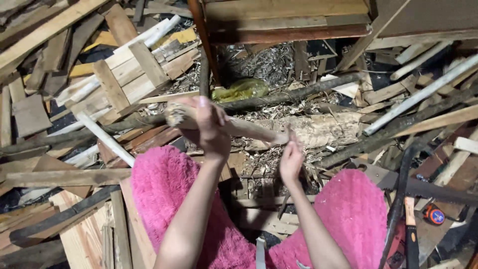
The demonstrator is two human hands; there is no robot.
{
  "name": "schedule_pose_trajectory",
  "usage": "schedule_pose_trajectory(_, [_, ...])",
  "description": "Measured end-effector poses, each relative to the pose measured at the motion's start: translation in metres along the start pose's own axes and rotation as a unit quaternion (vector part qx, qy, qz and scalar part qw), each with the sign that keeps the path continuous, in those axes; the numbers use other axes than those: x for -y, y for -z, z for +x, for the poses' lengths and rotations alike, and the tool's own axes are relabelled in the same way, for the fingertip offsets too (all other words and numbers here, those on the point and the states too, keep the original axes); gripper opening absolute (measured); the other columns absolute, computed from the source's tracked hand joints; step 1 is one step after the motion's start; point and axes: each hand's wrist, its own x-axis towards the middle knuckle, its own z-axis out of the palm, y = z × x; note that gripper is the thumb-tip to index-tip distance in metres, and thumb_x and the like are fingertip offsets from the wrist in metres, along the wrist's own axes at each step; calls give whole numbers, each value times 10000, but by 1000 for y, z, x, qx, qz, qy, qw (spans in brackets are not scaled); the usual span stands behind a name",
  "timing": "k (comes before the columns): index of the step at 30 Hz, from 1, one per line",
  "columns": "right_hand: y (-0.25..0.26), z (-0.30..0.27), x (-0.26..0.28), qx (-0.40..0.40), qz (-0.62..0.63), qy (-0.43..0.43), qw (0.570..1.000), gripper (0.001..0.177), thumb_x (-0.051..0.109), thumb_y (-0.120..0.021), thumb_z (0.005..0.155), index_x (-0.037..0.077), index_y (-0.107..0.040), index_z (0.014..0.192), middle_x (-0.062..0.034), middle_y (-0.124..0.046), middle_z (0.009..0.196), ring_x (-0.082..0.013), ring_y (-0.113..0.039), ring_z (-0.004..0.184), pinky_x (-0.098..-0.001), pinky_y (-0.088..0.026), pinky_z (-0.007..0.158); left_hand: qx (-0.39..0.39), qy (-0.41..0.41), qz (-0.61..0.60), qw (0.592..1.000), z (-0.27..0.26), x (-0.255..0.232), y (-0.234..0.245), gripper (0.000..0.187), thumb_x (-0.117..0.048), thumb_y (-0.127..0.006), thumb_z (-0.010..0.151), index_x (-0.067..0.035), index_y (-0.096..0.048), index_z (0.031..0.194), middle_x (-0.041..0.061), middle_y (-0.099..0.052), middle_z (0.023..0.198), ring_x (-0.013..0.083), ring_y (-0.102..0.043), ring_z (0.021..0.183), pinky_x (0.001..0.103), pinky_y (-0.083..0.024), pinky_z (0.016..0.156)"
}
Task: Whittle and smooth a wooden stick using a small hand tool
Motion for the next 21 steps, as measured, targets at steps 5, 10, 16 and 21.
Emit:
schedule_pose_trajectory(5, [21, -6, 27, 91, -25, -56, 994, 440, 248, -393, 1080, 226, -558, 1488, -252, -667, 623, -328, -706, 607, -349, -417, 520, 101, -109, -77, 986, -2, -10, -21, 240, -120, -659, 964, -91, -440, 870, 62, -471, 502, 112, -452, 331, 243, -421, 411])
schedule_pose_trajectory(10, [0, -17, -35, 38, 24, 6, 999, 409, 207, -375, 1095, 84, -584, 1425, -283, -569, 1365, -118, -594, 476, -209, -410, 395, 134, -100, -145, 975, -4, -3, -16, 255, -86, -667, 944, -92, -420, 881, 32, -476, 522, 111, -481, 344, 231, -436, 394])
schedule_pose_trajectory(16, [28, -5, 13, 71, -30, -123, 989, 373, 243, -391, 1075, 123, -638, 1327, -171, -606, 976, -301, -511, 807, -407, -440, 737, 153, -117, -134, 972, -11, 3, -23, 266, -67, -645, 952, -90, -413, 823, 19, -463, 506, 101, -511, 362, 214, -443, 407])
schedule_pose_trajectory(21, [25, -14, 33, 19, 4, 67, 998, 411, 295, -444, 1033, 197, -657, 1371, -201, -603, 1385, -265, -760, 776, -295, -586, 601, 159, -109, -120, 974, -12, -6, -21, 225, -110, -656, 939, -106, -446, 857, 1, -505, 547, 85, -535, 378, 214, -452, 397])
